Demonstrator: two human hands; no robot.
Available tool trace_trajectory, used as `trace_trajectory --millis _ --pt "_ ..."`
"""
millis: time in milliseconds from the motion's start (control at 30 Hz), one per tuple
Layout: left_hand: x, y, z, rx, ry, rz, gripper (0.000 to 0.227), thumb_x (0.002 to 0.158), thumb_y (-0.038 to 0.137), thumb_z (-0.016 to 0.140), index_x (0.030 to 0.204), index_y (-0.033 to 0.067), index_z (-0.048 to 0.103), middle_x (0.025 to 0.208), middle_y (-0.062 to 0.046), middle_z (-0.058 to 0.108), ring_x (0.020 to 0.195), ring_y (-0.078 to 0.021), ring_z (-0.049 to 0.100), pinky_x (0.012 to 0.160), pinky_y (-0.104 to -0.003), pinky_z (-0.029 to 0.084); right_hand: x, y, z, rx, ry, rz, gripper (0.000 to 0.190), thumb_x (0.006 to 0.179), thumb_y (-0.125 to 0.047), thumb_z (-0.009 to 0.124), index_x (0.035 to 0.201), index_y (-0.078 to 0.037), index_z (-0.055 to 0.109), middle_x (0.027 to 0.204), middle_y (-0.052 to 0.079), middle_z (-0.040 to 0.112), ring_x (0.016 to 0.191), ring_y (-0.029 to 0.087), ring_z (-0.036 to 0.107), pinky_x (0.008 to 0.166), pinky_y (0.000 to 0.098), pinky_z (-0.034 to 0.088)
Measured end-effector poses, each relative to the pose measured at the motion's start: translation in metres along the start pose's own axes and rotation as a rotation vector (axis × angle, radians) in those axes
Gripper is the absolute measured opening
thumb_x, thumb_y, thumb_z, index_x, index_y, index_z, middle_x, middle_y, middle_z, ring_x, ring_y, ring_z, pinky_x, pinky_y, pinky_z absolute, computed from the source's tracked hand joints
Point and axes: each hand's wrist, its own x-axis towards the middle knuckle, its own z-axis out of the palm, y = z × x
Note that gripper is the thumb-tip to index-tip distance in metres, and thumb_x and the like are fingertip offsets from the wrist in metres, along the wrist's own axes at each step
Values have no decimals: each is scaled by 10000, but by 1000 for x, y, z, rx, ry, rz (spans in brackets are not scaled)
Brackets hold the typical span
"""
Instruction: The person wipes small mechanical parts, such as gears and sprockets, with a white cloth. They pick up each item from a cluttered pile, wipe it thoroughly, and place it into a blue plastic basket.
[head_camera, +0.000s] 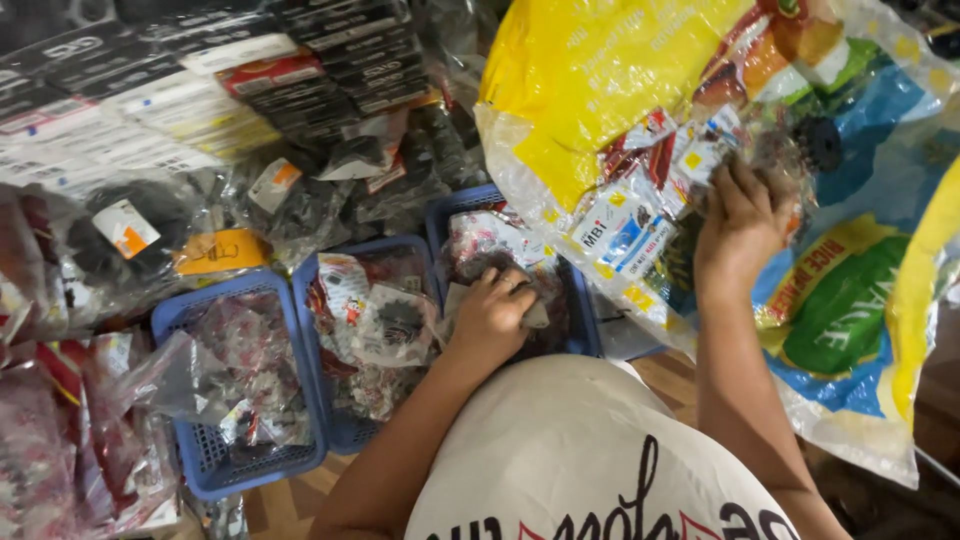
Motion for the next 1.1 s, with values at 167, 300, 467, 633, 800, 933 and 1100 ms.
trace_trajectory --millis 167,300,467,633,800,933,1100 --pt "1 -1 -1 13 21 26 329 636 8 709 964 36 702 1115 -118 636 913 -359 542 776 -445 487 -17 -7 -19 148 -3 24 170 953 145 723 1112 87 734 1295 225 731 1330 460 581 1092 502 459" --pt "-2 -6 4 -8 -68 -25 397 640 71 719 1036 56 709 1203 -121 637 984 -382 549 803 -467 495 -25 -17 -33 302 -102 47 226 929 104 819 957 82 595 1293 262 707 1325 477 628 1068 521 499" --pt "-1 -9 6 23 -143 -88 401 664 136 754 1063 149 717 1135 -105 631 999 -407 623 811 -480 561 -37 -15 -13 578 -8 325 176 1072 -80 768 991 -62 613 1119 145 734 1097 350 717 908 435 562" --pt "4 -1 -17 -34 -123 -323 437 789 139 691 1220 211 708 1124 -123 670 1021 -414 668 831 -536 578 -10 -94 -42 1233 7 984 96 1109 -208 604 1049 -138 578 912 -43 509 912 144 625 814 331 579" --pt "40 42 -79 -484 532 -223 245 1009 146 697 1253 128 718 1223 -94 676 1194 -351 653 1029 -478 527 -54 -69 -7 1532 -270 1162 213 1062 -282 634 958 -125 535 921 -34 548 911 143 644 623 353 656" --pt "48 43 -42 -245 501 68 418 840 260 800 1223 126 695 1266 -177 633 1175 -421 630 1040 -522 509 -49 -92 -11 1695 -345 1245 222 1049 -272 646 944 -98 555 920 55 665 826 240 739 513 417 676" --pt "43 49 -6 -114 289 246 376 841 56 739 1213 73 683 1306 -180 603 1075 -432 629 939 -506 532 -79 -99 5 1513 -347 1303 279 1024 -352 673 937 -92 623 847 91 690 745 202 737 537 430 672"
